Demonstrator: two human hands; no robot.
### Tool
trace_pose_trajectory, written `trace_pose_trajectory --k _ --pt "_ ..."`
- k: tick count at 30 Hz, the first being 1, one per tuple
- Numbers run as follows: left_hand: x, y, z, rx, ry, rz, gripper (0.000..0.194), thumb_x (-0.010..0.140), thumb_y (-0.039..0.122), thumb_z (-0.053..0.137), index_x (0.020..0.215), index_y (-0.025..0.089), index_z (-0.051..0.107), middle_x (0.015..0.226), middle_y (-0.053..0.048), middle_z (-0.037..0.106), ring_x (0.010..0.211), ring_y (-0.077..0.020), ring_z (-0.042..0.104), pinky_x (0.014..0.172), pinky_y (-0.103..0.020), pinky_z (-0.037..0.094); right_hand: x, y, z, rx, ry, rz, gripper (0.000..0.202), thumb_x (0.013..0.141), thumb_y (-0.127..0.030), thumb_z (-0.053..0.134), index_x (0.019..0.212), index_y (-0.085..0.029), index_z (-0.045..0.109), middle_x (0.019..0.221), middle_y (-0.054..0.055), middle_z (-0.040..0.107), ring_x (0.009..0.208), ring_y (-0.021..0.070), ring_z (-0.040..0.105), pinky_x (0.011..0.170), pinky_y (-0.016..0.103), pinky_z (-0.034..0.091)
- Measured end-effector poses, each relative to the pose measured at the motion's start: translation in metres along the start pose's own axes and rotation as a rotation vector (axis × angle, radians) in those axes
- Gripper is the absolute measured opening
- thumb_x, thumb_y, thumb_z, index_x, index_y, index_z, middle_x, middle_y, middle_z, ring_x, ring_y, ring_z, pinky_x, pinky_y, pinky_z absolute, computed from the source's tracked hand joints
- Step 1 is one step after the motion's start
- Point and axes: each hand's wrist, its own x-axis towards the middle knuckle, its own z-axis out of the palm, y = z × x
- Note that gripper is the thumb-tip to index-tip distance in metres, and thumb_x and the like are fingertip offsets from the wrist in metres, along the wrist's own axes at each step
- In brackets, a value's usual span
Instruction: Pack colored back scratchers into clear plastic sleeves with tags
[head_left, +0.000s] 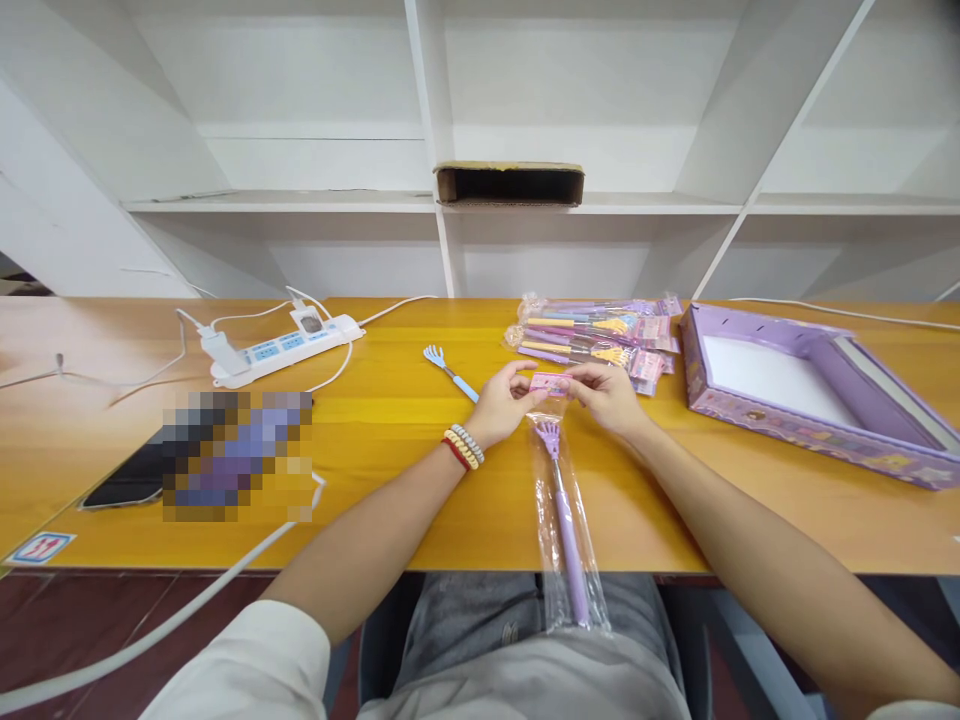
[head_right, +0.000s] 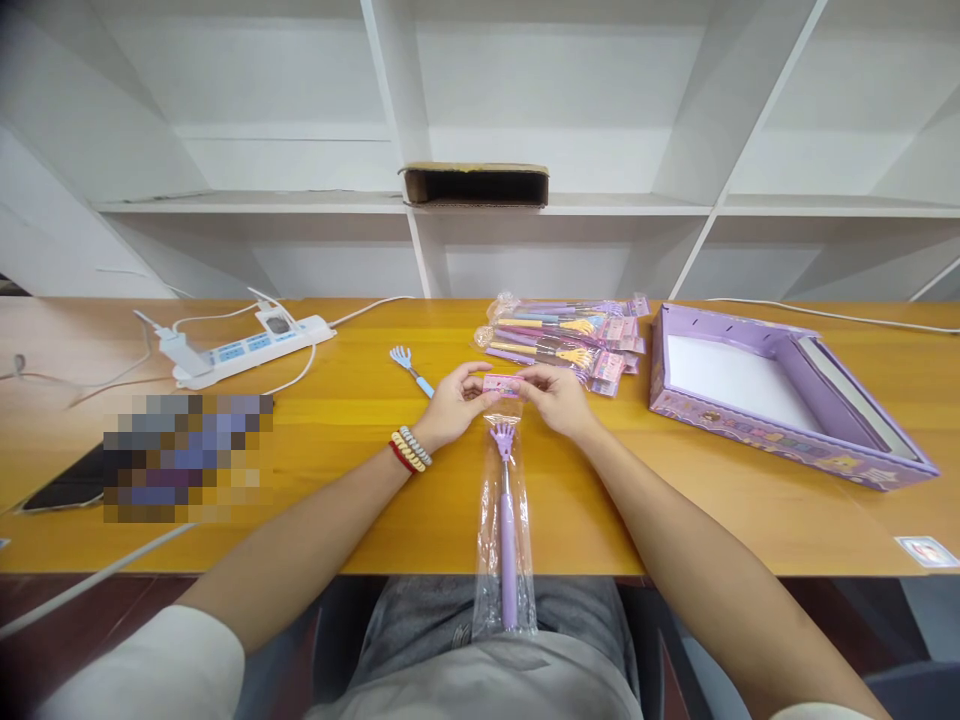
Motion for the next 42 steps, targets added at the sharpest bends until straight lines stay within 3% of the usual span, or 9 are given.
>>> trace_pose_trajectory --k 7,13,18,23,29,36,42 --pt "0.001 -0.003 0.001 -0.033 -0.025 -0.004 0.041 0.070 0.008 0.063 0.108 0.014 0.049 0.082 -0.003 0.063 0.076 -0.0123 0.060 0.074 -0.027 0.046 0.001 0.004 -0.001 0.023 0.047 -0.002 0.028 0.069 -0.042 0.067 0.079 -0.016 0.067 0.062 0.002 0.062 0.047 0.0096 0.047 0.045 0.025 0.038" --pt "0.001 -0.004 -0.001 -0.075 -0.030 -0.031 0.041 0.070 0.011 0.065 0.107 0.014 0.049 0.083 -0.003 0.063 0.075 -0.0113 0.060 0.075 -0.027 0.047 0.000 0.004 -0.002 0.021 0.094 -0.017 0.027 0.066 -0.041 0.070 0.075 -0.017 0.064 0.063 0.002 0.062 0.051 0.0114 0.050 0.048 0.026 0.041" --pt "0.001 -0.001 -0.002 -0.047 -0.003 -0.038 0.032 0.073 0.022 0.065 0.101 0.013 0.052 0.082 -0.004 0.063 0.075 -0.0118 0.060 0.073 -0.027 0.047 -0.001 0.006 -0.003 -0.016 0.023 -0.033 0.025 0.066 -0.040 0.071 0.072 -0.018 0.061 0.073 0.005 0.064 0.066 0.0159 0.058 0.060 0.029 0.046" --pt "0.001 -0.004 -0.002 -0.069 -0.012 -0.022 0.030 0.075 0.021 0.064 0.101 0.013 0.052 0.086 -0.006 0.065 0.079 -0.0127 0.062 0.076 -0.028 0.048 0.000 0.007 -0.005 0.019 -0.066 0.002 0.026 0.068 -0.040 0.070 0.073 -0.018 0.057 0.085 0.006 0.065 0.073 0.0159 0.058 0.063 0.028 0.046" --pt "0.002 -0.007 -0.001 -0.099 -0.022 -0.003 0.029 0.073 0.014 0.064 0.100 0.014 0.052 0.088 -0.006 0.065 0.083 -0.0131 0.062 0.080 -0.029 0.049 0.001 0.012 -0.007 0.035 -0.163 0.009 0.028 0.073 -0.042 0.064 0.075 -0.019 0.048 0.062 -0.001 0.057 0.057 0.0117 0.051 0.056 0.025 0.041" --pt "0.003 -0.009 -0.001 -0.093 0.015 0.003 0.030 0.071 0.002 0.058 0.098 0.013 0.053 0.090 -0.006 0.062 0.086 -0.0125 0.061 0.084 -0.031 0.049 0.002 0.012 -0.013 -0.094 -0.172 -0.001 0.027 0.075 -0.043 0.061 0.076 -0.020 0.047 0.063 0.001 0.059 0.058 0.0135 0.053 0.058 0.027 0.042" --pt "0.003 -0.009 -0.002 0.007 0.050 0.069 0.029 0.072 0.001 0.054 0.098 0.013 0.053 0.091 -0.007 0.063 0.087 -0.0129 0.061 0.084 -0.032 0.049 0.002 0.009 -0.013 -0.040 -0.218 0.051 0.030 0.072 -0.045 0.063 0.074 -0.019 0.048 0.063 0.000 0.059 0.058 0.0138 0.055 0.059 0.028 0.043"
